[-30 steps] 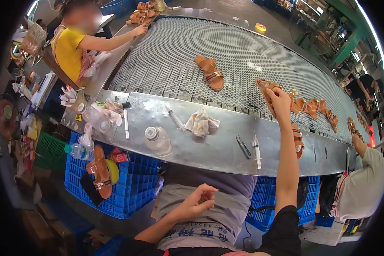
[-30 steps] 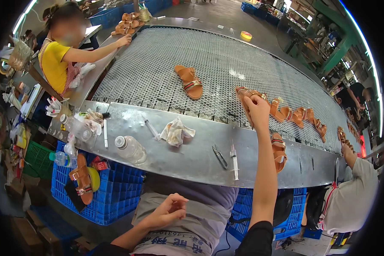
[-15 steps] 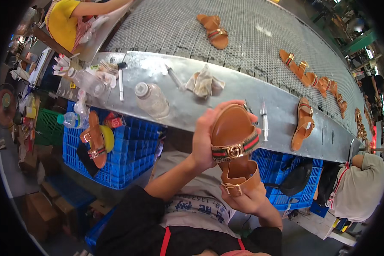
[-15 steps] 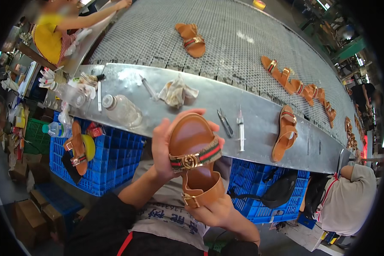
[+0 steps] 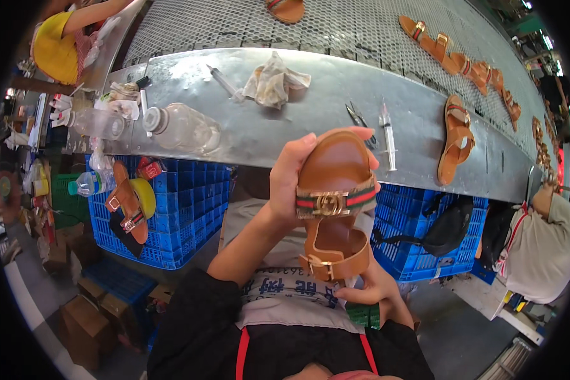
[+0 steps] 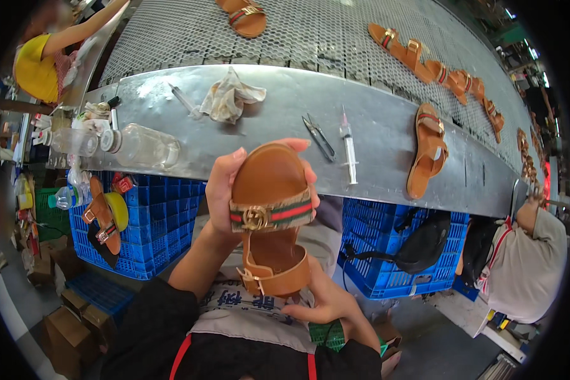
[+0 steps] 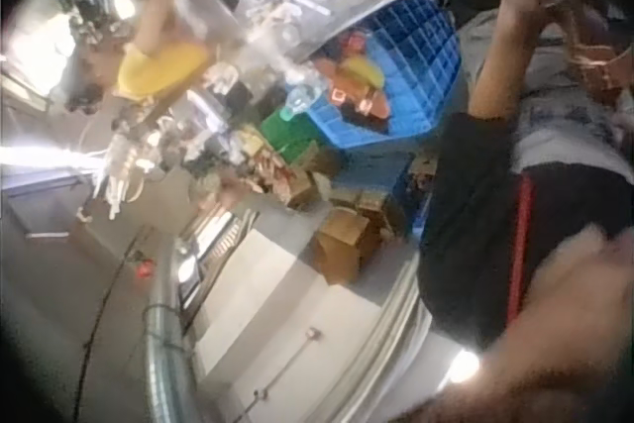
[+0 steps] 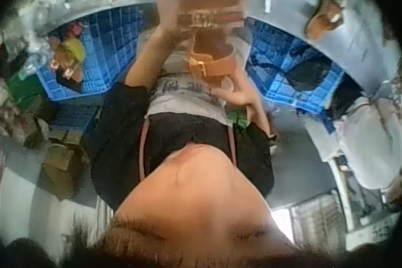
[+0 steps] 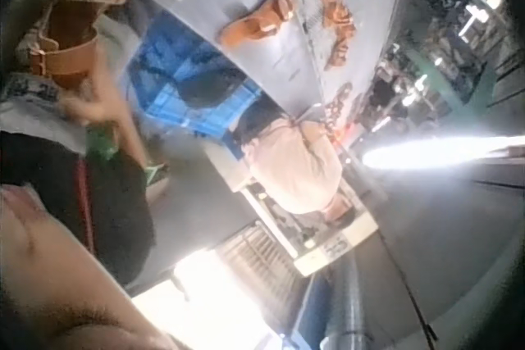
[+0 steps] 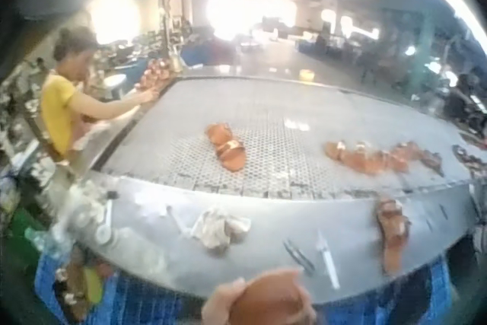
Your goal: The person is using a syringe to apply adhesive or glue to the edge of a sandal sole for repair or assembly.
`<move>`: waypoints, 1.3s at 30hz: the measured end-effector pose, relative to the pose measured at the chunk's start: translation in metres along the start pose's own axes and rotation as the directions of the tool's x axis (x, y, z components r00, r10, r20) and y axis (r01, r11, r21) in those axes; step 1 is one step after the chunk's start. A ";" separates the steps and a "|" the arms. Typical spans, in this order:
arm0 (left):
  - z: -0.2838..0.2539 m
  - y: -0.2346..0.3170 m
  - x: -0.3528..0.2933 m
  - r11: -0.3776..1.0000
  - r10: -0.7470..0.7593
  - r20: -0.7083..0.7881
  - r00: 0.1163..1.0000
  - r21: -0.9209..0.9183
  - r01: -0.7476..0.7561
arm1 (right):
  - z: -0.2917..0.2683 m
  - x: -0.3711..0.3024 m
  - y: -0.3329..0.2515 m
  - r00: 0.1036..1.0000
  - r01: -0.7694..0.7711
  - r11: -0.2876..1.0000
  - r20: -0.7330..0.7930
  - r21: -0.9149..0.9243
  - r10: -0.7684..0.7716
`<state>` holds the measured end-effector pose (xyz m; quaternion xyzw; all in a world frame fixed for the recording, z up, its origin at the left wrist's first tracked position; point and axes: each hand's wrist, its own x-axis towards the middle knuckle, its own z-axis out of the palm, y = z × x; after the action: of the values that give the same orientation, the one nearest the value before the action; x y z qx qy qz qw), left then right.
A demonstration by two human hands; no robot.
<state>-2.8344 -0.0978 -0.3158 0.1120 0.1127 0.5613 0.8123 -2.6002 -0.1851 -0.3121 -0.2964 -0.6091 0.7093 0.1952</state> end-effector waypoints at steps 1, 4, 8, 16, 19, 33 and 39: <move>-0.005 0.001 0.006 1.000 -0.022 -0.014 1.000 -0.007 0.022 | 0.005 -0.003 0.001 0.999 -0.050 0.988 0.019 0.147 0.048; -0.012 0.004 0.019 0.999 -0.032 -0.086 0.996 0.008 0.033 | 0.008 -0.003 -0.010 0.989 -0.145 0.910 0.063 0.389 0.131; -0.014 0.008 0.028 0.991 -0.134 -0.130 0.982 -0.042 0.129 | 0.014 0.009 -0.008 0.998 -0.045 0.929 0.047 0.368 0.030; -0.051 0.002 0.035 0.986 -0.147 -0.134 0.980 -0.103 0.134 | 0.029 0.027 -0.022 0.965 -0.014 0.926 -0.236 0.378 0.111; -0.068 -0.005 0.032 0.973 -0.166 -0.154 0.974 -0.188 0.136 | 0.034 0.032 -0.025 0.945 -0.058 0.835 -0.240 0.546 0.223; -0.043 -0.004 0.029 0.946 0.239 -0.332 0.913 0.292 -0.141 | 0.006 0.028 -0.044 0.971 -0.168 0.734 -0.018 0.658 0.238; -0.007 -0.020 -0.002 0.932 0.137 -0.085 0.987 0.349 -0.099 | -0.021 0.075 -0.057 0.984 0.111 0.846 -0.180 0.521 -0.019</move>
<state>-2.8193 -0.1060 -0.3282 0.2281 0.2459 0.5860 0.7377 -2.6470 -0.1110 -0.2721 -0.2690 -0.3814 0.8149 0.3436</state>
